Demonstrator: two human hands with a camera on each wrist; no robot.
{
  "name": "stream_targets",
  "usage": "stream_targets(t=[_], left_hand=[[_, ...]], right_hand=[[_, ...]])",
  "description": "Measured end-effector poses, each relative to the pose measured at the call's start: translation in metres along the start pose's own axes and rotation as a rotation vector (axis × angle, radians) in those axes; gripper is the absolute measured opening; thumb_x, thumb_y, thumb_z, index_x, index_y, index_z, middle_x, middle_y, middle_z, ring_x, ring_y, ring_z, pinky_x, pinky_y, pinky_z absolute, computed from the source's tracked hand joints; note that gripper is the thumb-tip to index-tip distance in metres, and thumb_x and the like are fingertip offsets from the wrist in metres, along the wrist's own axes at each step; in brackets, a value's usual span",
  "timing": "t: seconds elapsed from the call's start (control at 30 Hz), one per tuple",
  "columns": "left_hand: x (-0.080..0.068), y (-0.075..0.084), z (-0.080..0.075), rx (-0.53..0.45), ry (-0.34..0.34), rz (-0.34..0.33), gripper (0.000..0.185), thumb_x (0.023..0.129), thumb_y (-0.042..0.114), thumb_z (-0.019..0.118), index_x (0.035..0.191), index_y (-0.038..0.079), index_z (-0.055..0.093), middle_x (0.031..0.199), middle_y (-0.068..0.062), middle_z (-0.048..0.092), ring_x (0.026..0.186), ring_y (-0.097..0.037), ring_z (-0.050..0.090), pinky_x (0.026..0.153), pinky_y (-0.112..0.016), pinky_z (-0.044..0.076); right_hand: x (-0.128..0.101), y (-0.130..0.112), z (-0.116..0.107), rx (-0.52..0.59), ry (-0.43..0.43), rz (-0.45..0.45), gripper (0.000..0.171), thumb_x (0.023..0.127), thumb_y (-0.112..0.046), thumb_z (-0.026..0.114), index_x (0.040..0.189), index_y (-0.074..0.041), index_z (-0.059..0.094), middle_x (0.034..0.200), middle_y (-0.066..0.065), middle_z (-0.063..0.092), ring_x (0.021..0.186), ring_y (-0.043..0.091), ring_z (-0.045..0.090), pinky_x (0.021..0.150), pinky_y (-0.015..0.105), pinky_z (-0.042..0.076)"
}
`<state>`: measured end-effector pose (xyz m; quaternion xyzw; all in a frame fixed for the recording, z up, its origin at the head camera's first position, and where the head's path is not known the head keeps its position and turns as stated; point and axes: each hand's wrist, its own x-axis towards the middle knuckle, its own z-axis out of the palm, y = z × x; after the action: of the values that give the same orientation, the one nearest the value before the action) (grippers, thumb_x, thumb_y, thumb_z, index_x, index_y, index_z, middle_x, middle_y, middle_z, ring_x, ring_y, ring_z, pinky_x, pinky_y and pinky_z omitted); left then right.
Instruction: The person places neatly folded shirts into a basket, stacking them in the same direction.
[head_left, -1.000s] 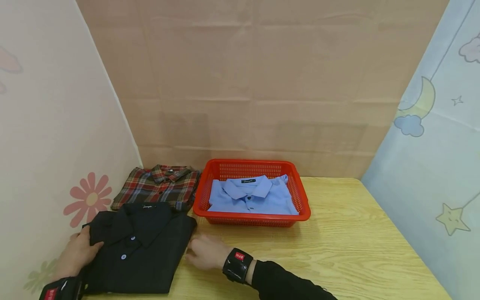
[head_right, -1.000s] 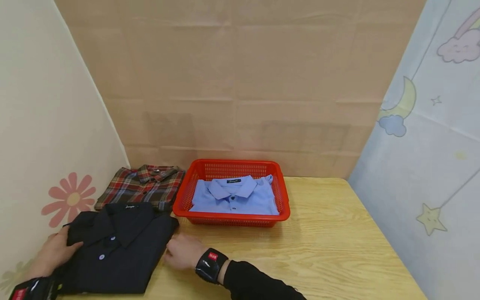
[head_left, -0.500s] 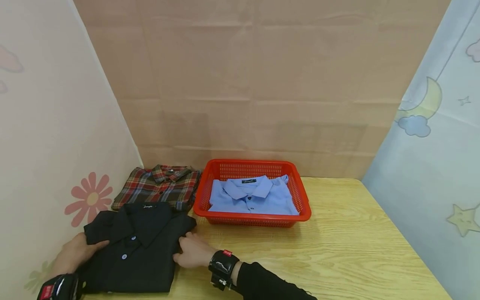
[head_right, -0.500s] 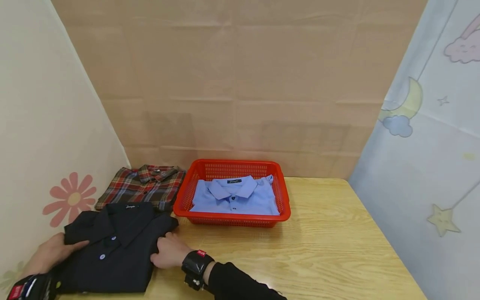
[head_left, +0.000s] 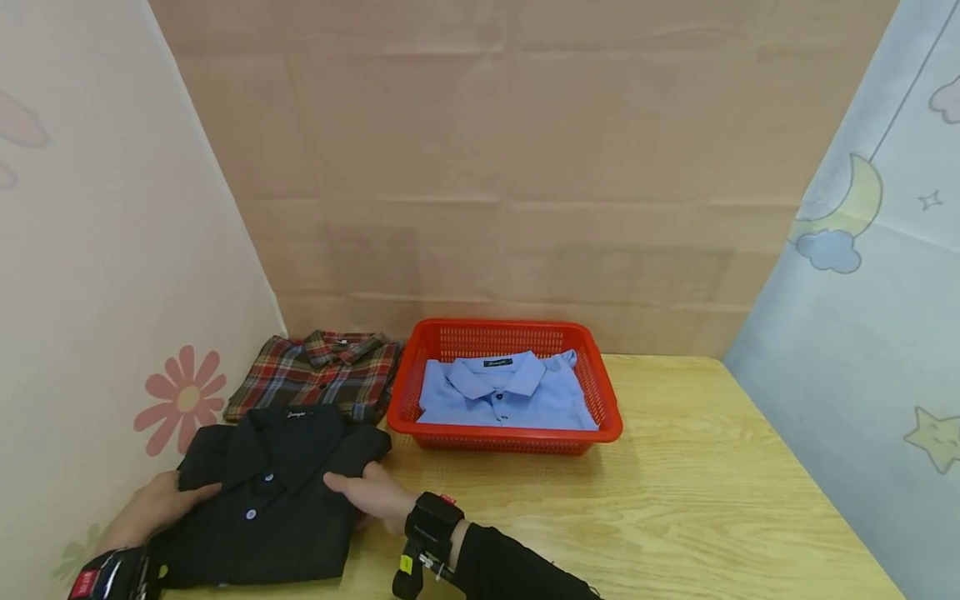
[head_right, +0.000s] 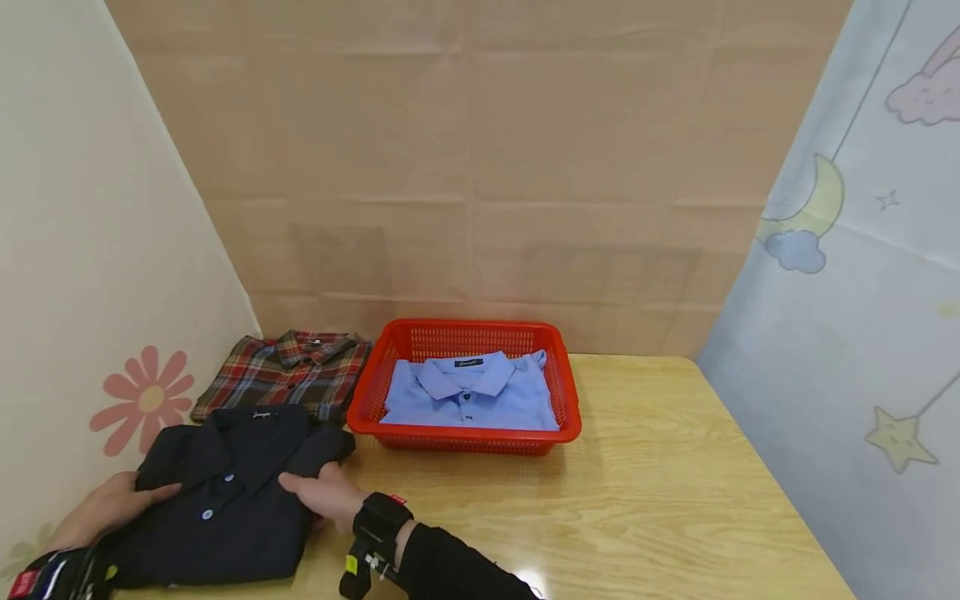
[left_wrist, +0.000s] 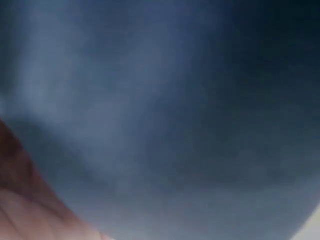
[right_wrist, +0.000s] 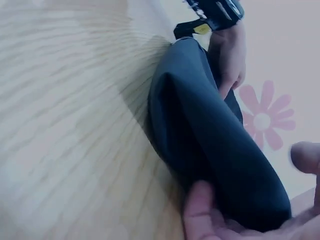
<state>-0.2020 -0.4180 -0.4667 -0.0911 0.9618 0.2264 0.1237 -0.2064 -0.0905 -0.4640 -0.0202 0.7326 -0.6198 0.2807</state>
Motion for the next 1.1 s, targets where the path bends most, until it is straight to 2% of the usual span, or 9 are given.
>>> stream_targets(t=[0.1, 0.17, 0.3, 0.47, 0.67, 0.77, 0.87, 1.0, 1.1], left_hand=[[0.002, 0.000, 0.001, -0.025, -0.034, -0.006, 0.092, 0.083, 0.059, 0.049, 0.109, -0.029, 0.038, 0.091, -0.033, 0.054, 0.080, -0.036, 0.056, 0.072, -0.051, 0.045], [0.002, 0.001, 0.002, -0.037, -0.057, -0.015, 0.093, 0.084, 0.061, 0.045, 0.110, -0.029, 0.037, 0.093, -0.034, 0.053, 0.082, -0.037, 0.056, 0.072, -0.050, 0.045], [-0.002, 0.006, 0.003, -0.059, -0.045, -0.014, 0.090, 0.085, 0.061, 0.044, 0.108, -0.027, 0.041, 0.092, -0.033, 0.053, 0.082, -0.039, 0.055, 0.070, -0.049, 0.045], [-0.011, 0.016, 0.000, -0.062, 0.097, 0.041, 0.070, 0.087, 0.055, 0.046, 0.093, -0.014, 0.054, 0.077, -0.014, 0.058, 0.067, -0.024, 0.055, 0.058, -0.038, 0.044], [-0.019, 0.026, -0.004, -0.056, 0.222, 0.111, 0.058, 0.090, 0.048, 0.046, 0.092, -0.008, 0.057, 0.076, -0.010, 0.059, 0.066, -0.022, 0.054, 0.055, -0.033, 0.039], [-0.022, 0.029, -0.005, -0.061, 0.261, 0.127, 0.056, 0.091, 0.048, 0.045, 0.091, -0.006, 0.057, 0.076, -0.012, 0.059, 0.067, -0.024, 0.055, 0.055, -0.034, 0.039], [-0.024, 0.034, -0.004, -0.081, 0.321, 0.149, 0.056, 0.091, 0.048, 0.046, 0.096, -0.006, 0.058, 0.080, -0.017, 0.061, 0.071, -0.029, 0.057, 0.057, -0.036, 0.041], [-0.028, 0.044, -0.005, -0.125, 0.446, 0.157, 0.056, 0.090, 0.046, 0.049, 0.104, -0.007, 0.057, 0.084, -0.024, 0.062, 0.072, -0.035, 0.058, 0.055, -0.038, 0.042], [-0.030, 0.052, -0.007, -0.130, 0.536, 0.178, 0.056, 0.090, 0.043, 0.051, 0.112, -0.008, 0.055, 0.084, -0.028, 0.061, 0.072, -0.041, 0.057, 0.055, -0.043, 0.042]], right_hand=[[0.004, 0.002, 0.002, 0.074, 0.034, 0.004, 0.079, 0.078, -0.030, 0.071, 0.131, 0.010, 0.029, 0.125, 0.020, 0.039, 0.105, 0.036, 0.048, 0.084, 0.050, 0.042], [0.006, 0.004, 0.004, 0.078, 0.049, 0.005, 0.073, 0.077, -0.024, 0.072, 0.128, 0.009, 0.032, 0.121, 0.018, 0.042, 0.101, 0.035, 0.049, 0.084, 0.050, 0.041], [0.004, 0.006, 0.011, -0.086, 0.022, -0.077, 0.056, 0.077, -0.018, 0.072, 0.122, -0.002, 0.043, 0.114, 0.007, 0.049, 0.103, 0.027, 0.049, 0.088, 0.044, 0.040], [0.001, 0.005, 0.015, -0.323, -0.003, -0.263, 0.050, 0.080, -0.019, 0.070, 0.124, -0.018, 0.048, 0.113, -0.008, 0.053, 0.101, 0.008, 0.051, 0.083, 0.027, 0.043], [0.000, 0.002, 0.013, -0.456, 0.001, -0.468, 0.049, 0.086, -0.021, 0.063, 0.131, -0.016, 0.044, 0.123, -0.005, 0.049, 0.110, 0.010, 0.048, 0.087, 0.024, 0.041], [0.000, 0.000, 0.012, -0.444, 0.008, -0.552, 0.049, 0.089, -0.020, 0.059, 0.134, -0.015, 0.040, 0.128, -0.002, 0.043, 0.115, 0.011, 0.044, 0.090, 0.025, 0.039], [-0.001, -0.002, 0.013, -0.364, 0.045, -0.603, 0.042, 0.090, -0.018, 0.056, 0.131, -0.013, 0.045, 0.127, -0.002, 0.041, 0.113, 0.011, 0.042, 0.091, 0.026, 0.039], [-0.001, -0.006, 0.012, -0.281, 0.163, -0.655, 0.034, 0.091, -0.019, 0.055, 0.124, -0.012, 0.052, 0.119, -0.003, 0.043, 0.108, 0.011, 0.044, 0.091, 0.028, 0.039], [-0.001, -0.010, 0.008, -0.286, 0.253, -0.693, 0.035, 0.092, -0.022, 0.054, 0.125, -0.012, 0.051, 0.119, -0.002, 0.046, 0.107, 0.013, 0.046, 0.091, 0.030, 0.039]])
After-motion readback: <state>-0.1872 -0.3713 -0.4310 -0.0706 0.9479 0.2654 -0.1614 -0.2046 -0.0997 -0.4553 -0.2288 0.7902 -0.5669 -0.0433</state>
